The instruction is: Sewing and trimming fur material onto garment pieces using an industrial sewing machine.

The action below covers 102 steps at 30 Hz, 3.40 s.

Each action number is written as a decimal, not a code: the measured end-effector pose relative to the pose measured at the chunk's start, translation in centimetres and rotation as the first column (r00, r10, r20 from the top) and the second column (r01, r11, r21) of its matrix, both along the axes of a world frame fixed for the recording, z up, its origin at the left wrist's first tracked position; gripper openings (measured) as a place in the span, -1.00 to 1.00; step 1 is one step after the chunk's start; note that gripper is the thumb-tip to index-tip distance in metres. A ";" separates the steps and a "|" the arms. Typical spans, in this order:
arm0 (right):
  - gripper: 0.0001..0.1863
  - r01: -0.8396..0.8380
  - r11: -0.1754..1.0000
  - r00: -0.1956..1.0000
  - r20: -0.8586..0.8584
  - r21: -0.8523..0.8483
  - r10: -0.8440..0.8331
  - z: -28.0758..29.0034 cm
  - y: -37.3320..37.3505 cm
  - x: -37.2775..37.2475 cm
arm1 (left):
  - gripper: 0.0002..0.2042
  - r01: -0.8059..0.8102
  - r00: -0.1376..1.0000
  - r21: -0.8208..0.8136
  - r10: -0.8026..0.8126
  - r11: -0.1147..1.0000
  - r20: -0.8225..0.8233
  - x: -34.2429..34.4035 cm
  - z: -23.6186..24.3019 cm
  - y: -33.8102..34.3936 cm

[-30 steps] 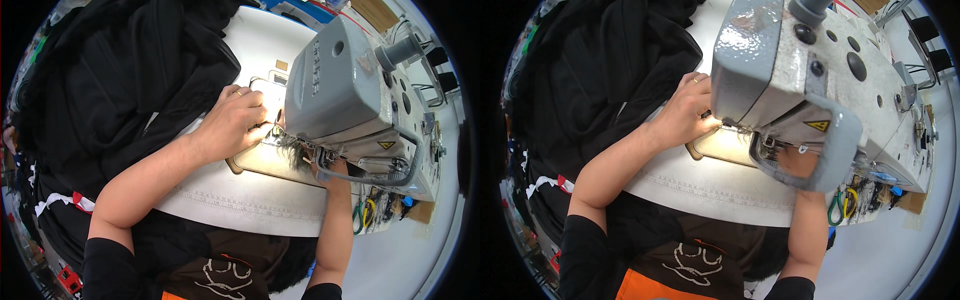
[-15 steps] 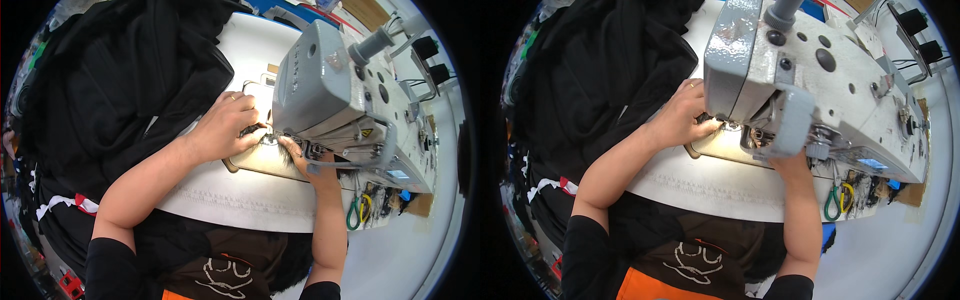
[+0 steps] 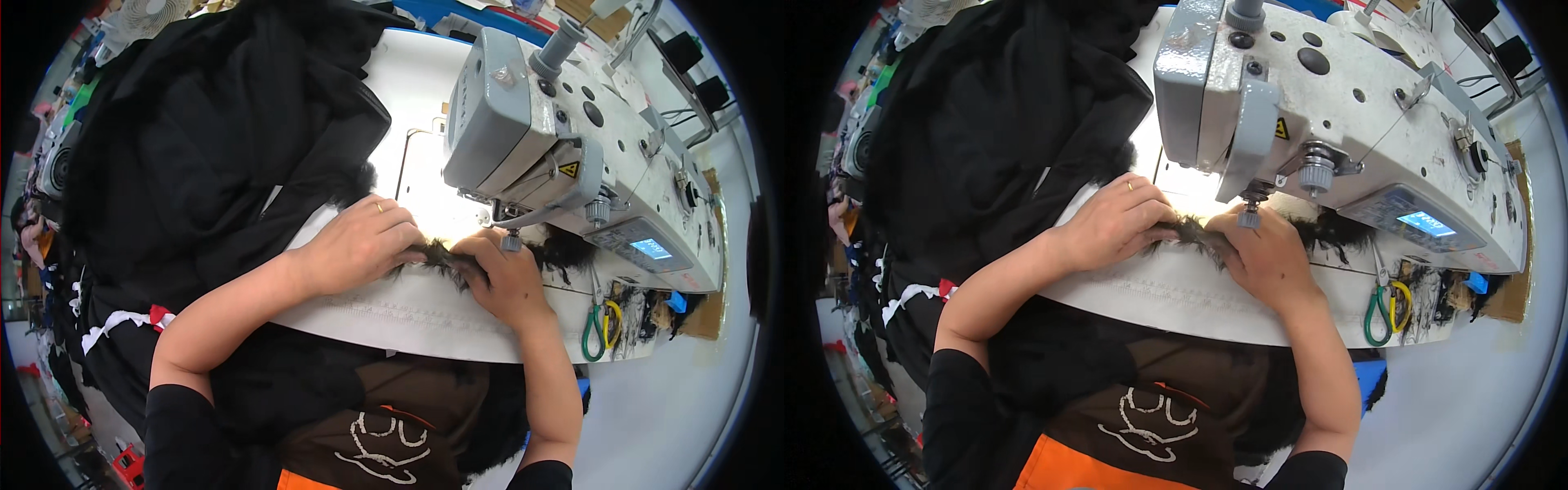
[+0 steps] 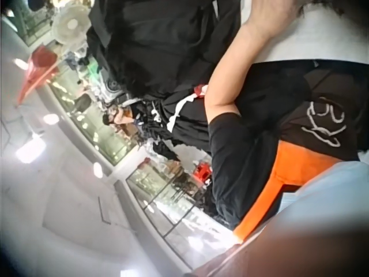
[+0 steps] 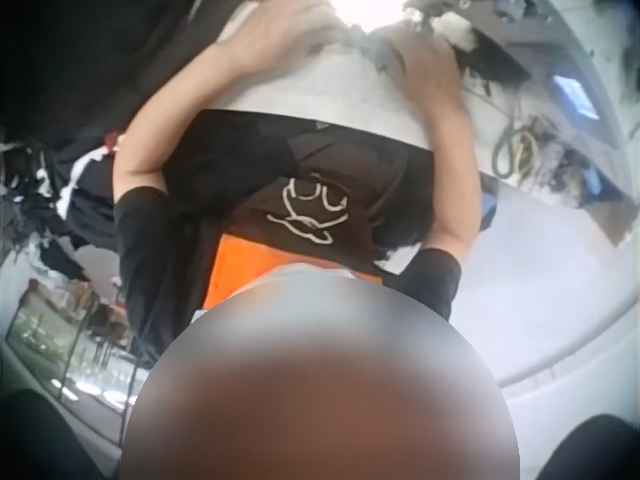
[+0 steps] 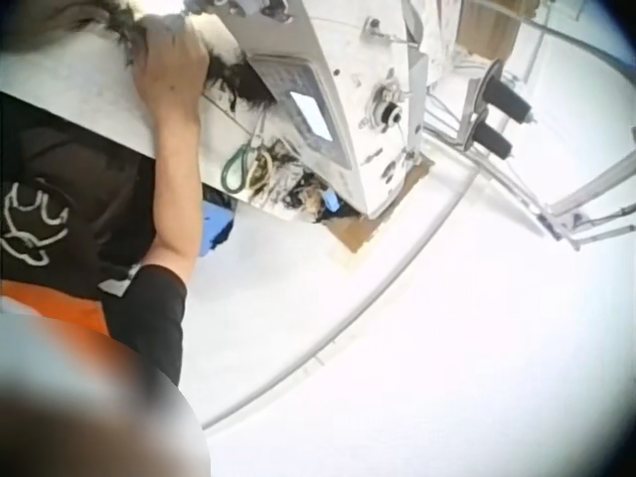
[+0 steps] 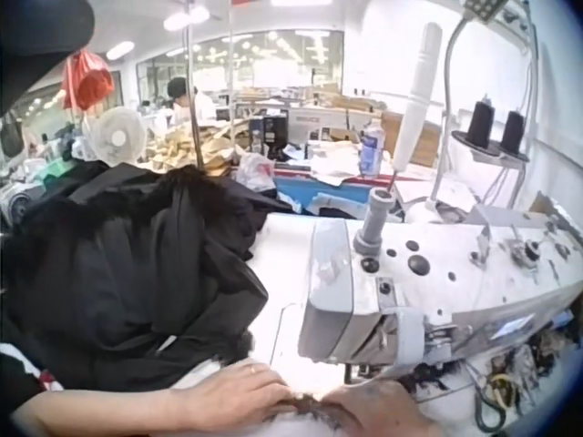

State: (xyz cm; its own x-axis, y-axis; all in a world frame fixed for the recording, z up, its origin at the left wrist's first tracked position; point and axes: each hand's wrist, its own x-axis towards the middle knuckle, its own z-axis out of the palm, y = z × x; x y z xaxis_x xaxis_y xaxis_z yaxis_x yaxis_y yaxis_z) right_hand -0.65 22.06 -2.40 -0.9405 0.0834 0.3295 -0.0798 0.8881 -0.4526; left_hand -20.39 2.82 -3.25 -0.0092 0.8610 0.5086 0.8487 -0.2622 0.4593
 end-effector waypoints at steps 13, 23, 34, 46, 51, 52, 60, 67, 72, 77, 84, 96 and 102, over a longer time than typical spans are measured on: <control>-0.76 0.011 0.993 0.998 -0.052 -0.118 -0.018 -0.8 0.3 0.2 | -0.83 -0.058 0.987 -0.103 0.073 0.993 0.146 0.4 0.2 -0.1; -0.64 0.067 0.997 0.987 -0.149 0.047 -0.060 -0.8 0.6 0.6 | -0.90 -0.111 0.966 -0.243 0.163 0.964 0.203 -1.3 1.5 -2.0; -0.63 0.090 0.992 0.995 -0.030 -0.090 -0.093 0.5 -0.7 4.8 | -0.86 -0.377 0.925 -0.456 0.301 0.806 -0.233 -2.0 5.7 -8.4; -0.68 0.330 0.849 0.943 0.092 -0.413 -0.321 4.9 -3.9 11.2 | -0.68 0.101 0.971 -0.208 -0.051 0.973 0.233 9.2 2.3 0.0; -0.64 0.687 0.726 0.726 -0.057 0.031 -0.685 4.0 0.8 18.1 | -0.84 0.125 0.815 -0.253 0.047 0.959 0.578 9.9 1.8 0.0; -0.64 0.687 0.726 0.726 -0.057 0.026 -0.685 4.1 1.5 19.3 | -0.84 0.123 0.817 -0.258 0.049 0.958 0.575 10.0 1.9 0.1; -0.39 0.736 0.648 0.611 0.221 0.193 -0.760 5.1 3.6 21.5 | -0.76 0.179 0.686 -0.527 0.278 0.831 0.673 11.0 3.4 0.3; -0.42 0.868 0.488 0.412 0.414 0.092 -0.812 7.5 -1.7 24.0 | -0.82 0.132 0.742 -0.402 0.178 0.906 0.646 11.9 2.4 0.2; -0.38 0.692 0.507 0.720 0.536 -0.513 -0.441 6.5 -7.9 23.9 | -0.85 0.052 0.852 -0.354 0.144 0.934 0.503 13.0 2.0 0.7; -0.42 0.622 0.363 0.781 0.579 -0.694 -0.233 4.1 -10.8 23.2 | -0.86 0.093 0.883 -0.333 0.077 0.938 0.463 14.5 1.9 1.3; -0.51 0.596 0.445 0.802 0.525 -0.669 -0.284 3.1 -11.3 23.2 | -0.83 0.115 0.918 -0.282 0.006 0.953 0.396 16.1 1.7 1.8; -0.51 0.521 0.275 0.832 0.410 -0.808 -0.373 0.5 -13.9 23.7 | -0.75 0.016 0.994 -0.313 0.018 0.950 0.104 16.2 1.8 0.4; -0.55 0.563 -0.043 0.792 0.554 -0.825 -0.257 1.0 -15.1 22.2 | -0.71 -0.099 0.989 -0.287 0.125 0.953 0.074 16.2 1.7 0.7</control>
State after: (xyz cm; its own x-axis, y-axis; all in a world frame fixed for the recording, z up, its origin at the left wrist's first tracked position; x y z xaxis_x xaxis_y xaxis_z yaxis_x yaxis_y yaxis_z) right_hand 21.52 6.98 -1.38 -0.6202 0.5559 -0.5534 0.3302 -0.4549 -0.8271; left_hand -4.18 3.57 -1.55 -0.1484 0.9598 0.2384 0.8171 -0.0168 0.5763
